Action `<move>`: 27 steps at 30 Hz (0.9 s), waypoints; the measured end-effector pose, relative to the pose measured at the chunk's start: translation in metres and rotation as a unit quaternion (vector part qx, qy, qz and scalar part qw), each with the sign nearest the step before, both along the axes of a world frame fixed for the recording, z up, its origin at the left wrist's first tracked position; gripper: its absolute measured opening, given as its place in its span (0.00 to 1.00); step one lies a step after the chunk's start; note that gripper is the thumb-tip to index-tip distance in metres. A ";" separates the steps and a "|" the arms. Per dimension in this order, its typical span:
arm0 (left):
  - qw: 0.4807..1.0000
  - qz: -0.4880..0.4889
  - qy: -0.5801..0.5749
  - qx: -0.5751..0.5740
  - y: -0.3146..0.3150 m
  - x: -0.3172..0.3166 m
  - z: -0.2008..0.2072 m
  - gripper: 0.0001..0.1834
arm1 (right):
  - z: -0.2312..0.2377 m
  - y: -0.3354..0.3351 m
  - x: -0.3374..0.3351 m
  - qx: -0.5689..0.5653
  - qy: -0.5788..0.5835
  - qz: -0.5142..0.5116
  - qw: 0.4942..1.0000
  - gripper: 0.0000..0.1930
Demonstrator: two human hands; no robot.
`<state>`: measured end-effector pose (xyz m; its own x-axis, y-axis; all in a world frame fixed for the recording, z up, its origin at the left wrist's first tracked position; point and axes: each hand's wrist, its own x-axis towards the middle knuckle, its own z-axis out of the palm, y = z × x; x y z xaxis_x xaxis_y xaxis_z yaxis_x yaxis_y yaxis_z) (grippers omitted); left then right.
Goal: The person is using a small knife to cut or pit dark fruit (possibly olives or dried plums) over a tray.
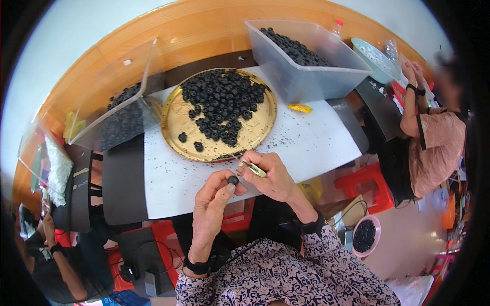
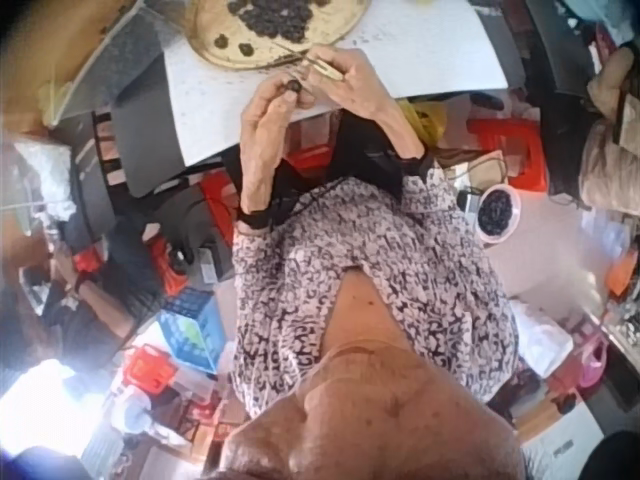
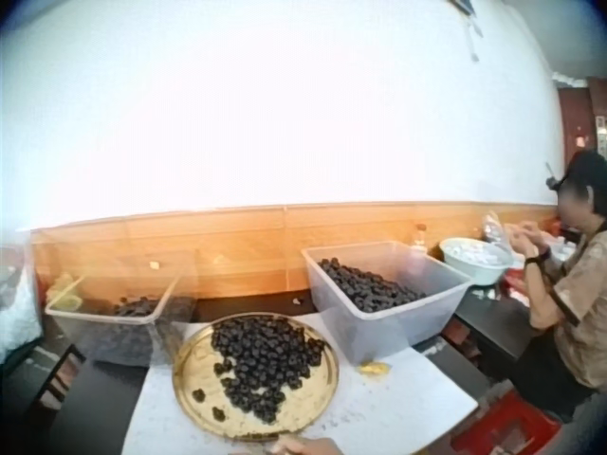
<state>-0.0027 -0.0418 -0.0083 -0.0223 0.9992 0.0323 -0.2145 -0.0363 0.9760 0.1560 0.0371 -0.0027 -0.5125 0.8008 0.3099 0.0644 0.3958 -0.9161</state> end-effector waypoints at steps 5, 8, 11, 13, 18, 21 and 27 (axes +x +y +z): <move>0.995 0.058 0.079 0.012 0.005 -0.034 0.028 0.10 | -0.001 0.001 0.001 -0.004 0.007 0.015 1.000 0.10; 0.968 0.149 0.183 0.082 0.017 -0.069 0.068 0.12 | 0.001 -0.001 0.000 -0.015 0.006 0.012 1.000 0.14; 0.938 0.223 0.225 0.137 0.051 -0.105 0.101 0.14 | -0.008 0.002 0.005 -0.015 0.023 0.013 1.000 0.14; 0.892 0.271 0.322 0.166 0.072 -0.122 0.135 0.15 | -0.010 0.002 0.005 -0.001 0.032 0.026 0.999 0.13; 0.764 0.313 0.532 0.190 0.108 -0.130 0.132 0.14 | -0.010 0.003 0.004 -0.007 0.036 0.024 0.999 0.08; 0.793 0.157 0.512 0.290 0.097 -0.096 0.091 0.12 | -0.005 0.000 0.005 -0.010 0.052 0.025 0.998 0.09; 0.727 -0.025 0.658 0.192 0.091 -0.070 0.040 0.11 | -0.003 0.004 0.007 -0.009 0.050 0.040 0.998 0.08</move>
